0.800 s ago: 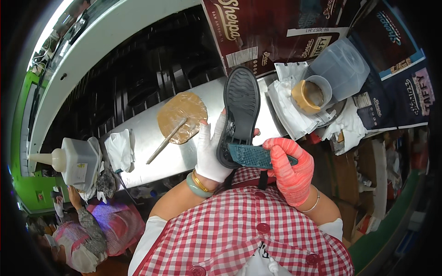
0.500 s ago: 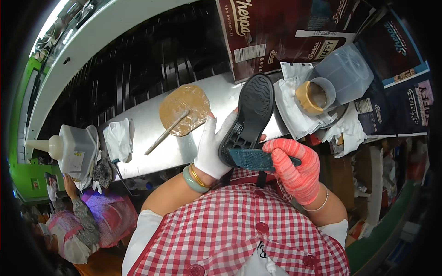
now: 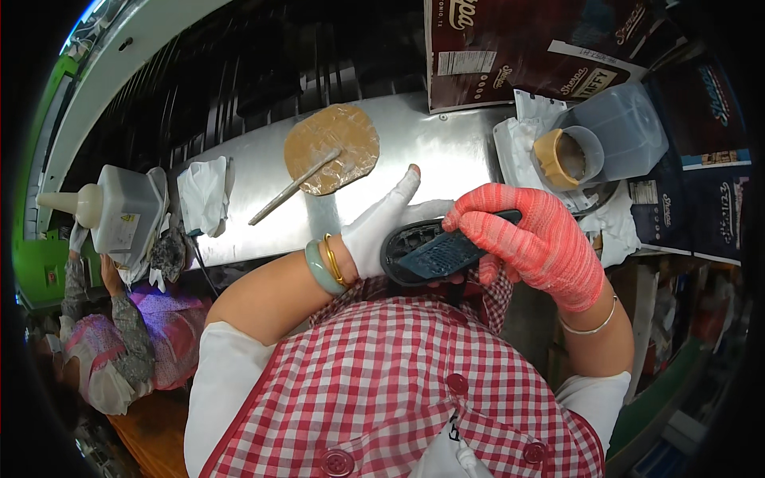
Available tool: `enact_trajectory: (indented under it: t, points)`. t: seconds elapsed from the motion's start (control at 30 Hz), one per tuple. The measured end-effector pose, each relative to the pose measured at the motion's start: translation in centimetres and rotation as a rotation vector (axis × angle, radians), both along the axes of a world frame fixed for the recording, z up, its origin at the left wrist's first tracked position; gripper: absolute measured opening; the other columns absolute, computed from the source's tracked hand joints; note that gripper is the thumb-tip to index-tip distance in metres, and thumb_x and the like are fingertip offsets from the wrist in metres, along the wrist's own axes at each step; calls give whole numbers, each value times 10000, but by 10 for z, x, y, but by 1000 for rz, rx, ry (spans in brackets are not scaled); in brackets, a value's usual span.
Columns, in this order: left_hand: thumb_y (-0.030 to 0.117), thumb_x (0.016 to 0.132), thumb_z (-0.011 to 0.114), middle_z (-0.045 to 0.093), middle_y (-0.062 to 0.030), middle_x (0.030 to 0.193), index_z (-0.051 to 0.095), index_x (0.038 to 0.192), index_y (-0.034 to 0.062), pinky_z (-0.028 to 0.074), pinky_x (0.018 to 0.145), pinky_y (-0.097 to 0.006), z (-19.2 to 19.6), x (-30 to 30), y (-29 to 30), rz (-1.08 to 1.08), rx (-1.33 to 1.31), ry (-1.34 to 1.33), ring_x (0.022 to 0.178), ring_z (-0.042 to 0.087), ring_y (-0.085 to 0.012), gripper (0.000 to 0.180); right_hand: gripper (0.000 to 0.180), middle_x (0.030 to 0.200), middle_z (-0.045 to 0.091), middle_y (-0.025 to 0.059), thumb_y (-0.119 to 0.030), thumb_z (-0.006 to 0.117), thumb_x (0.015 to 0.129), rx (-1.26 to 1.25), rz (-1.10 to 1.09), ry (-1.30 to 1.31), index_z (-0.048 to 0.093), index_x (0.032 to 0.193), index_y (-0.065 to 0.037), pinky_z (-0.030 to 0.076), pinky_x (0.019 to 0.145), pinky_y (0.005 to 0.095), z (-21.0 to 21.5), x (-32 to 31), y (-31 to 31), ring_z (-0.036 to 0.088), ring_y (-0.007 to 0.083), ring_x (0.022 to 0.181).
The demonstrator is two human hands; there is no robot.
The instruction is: The person scrubs the soles of black and white shoes using a brush and a cleaning solution. They pick up shoes from a conveyor belt, apply the solution, scrub the textured surfaces, and place the shoes back on the belt.
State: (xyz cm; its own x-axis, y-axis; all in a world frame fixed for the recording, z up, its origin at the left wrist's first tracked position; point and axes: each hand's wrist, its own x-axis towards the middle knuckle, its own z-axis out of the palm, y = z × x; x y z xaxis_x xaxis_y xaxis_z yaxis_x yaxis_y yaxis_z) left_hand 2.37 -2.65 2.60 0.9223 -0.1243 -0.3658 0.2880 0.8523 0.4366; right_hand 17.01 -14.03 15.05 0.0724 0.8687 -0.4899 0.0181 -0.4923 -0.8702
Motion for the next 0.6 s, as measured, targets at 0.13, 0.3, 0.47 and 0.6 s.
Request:
enact_trajectory:
  t: [0.13, 0.3, 0.47, 0.6]
  points:
    - [733, 839, 102, 553, -220, 1172, 349, 1366, 52, 556, 666, -386, 1, -2, 9, -152, 71, 17, 869, 641, -361, 896, 274, 741, 630, 65, -255, 594, 861, -25, 72, -41, 637, 994, -19, 442, 497, 208, 0, -2, 11, 535, 77, 515]
    - [755, 822, 115, 566, -226, 1149, 384, 1341, 25, 563, 604, -362, -6, -2, 20, -255, 79, -37, 812, 655, -357, 935, 273, 747, 631, 67, -244, 621, 841, 40, 153, -108, 648, 973, -7, 445, 499, 214, -4, -2, 19, 534, 79, 522]
    - [777, 803, 193, 575, -250, 1126, 391, 1321, -24, 577, 565, -343, -1, -3, 26, -315, 90, -58, 767, 663, -348, 975, 231, 768, 637, 60, -198, 617, 827, 64, 142, -79, 661, 952, -9, 450, 526, 209, -14, 11, 11, 538, 79, 543]
    - [812, 770, 171, 586, -255, 1104, 377, 1324, -56, 564, 529, -326, -10, -3, 29, -309, 95, 6, 742, 670, -343, 1050, 196, 800, 645, 44, -161, 609, 815, 112, 92, -9, 670, 929, -13, 453, 550, 206, -27, 22, -2, 544, 84, 554]
